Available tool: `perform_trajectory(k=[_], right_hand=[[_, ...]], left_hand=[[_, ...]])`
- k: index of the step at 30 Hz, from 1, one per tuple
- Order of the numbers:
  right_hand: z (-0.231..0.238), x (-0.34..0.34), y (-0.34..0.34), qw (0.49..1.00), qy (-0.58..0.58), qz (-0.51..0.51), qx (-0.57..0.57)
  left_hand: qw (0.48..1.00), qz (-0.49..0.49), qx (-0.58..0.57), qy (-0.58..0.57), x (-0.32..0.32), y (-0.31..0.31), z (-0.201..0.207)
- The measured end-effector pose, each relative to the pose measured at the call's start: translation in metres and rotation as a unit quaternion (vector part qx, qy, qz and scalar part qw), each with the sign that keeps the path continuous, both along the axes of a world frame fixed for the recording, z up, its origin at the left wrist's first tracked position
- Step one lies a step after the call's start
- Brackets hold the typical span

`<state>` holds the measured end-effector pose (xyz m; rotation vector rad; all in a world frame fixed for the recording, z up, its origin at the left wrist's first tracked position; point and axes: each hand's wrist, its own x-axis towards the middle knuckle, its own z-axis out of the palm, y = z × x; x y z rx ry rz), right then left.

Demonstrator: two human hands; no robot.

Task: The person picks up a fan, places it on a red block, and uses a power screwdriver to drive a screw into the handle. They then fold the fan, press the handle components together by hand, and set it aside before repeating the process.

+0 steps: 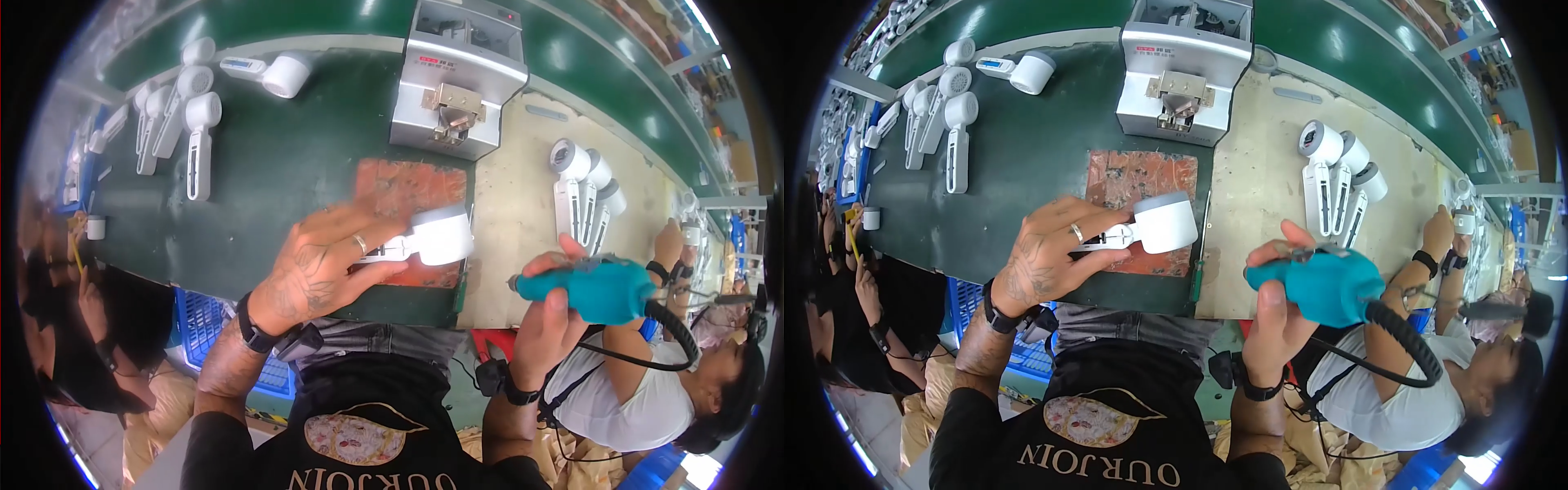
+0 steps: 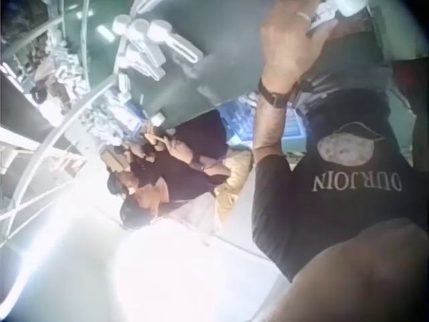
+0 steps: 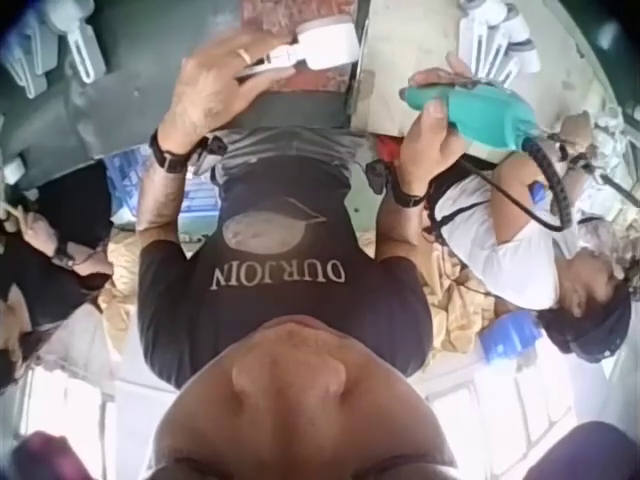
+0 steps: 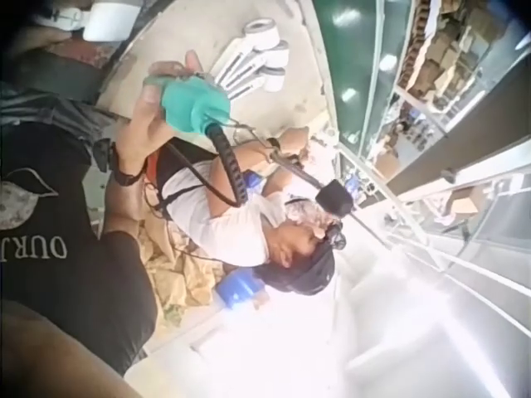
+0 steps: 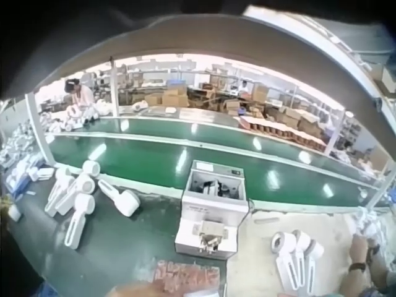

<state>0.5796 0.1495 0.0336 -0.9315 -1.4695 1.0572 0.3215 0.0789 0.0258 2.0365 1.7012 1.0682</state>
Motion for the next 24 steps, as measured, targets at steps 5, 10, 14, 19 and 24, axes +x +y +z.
perform_trajectory(k=[5, 10, 14, 19, 24], right_hand=[[0.003, 0.005, -0.008, 0.999, 0.024, 0.035, -0.019], [0.024, -0.014, -0.003, 0.994, 0.093, 0.032, -0.048], [0.031, -0.023, 0.006, 0.978, 0.179, 0.110, 0.001], [0.031, -0.055, 0.021, 0.971, 0.200, 0.133, -0.007], [0.030, -0.078, 0.028, 0.990, 0.111, 0.084, -0.005]], left_hand=[[0.998, -0.030, 0.040, 0.022, 0.013, 0.013, -0.003], [0.994, -0.097, 0.033, 0.038, 0.019, 0.048, -0.012], [0.987, -0.122, 0.093, 0.039, 0.019, 0.063, -0.018], [0.989, -0.117, 0.090, -0.026, 0.018, 0.061, -0.027], [0.988, -0.136, 0.062, -0.032, 0.011, 0.060, -0.028]])
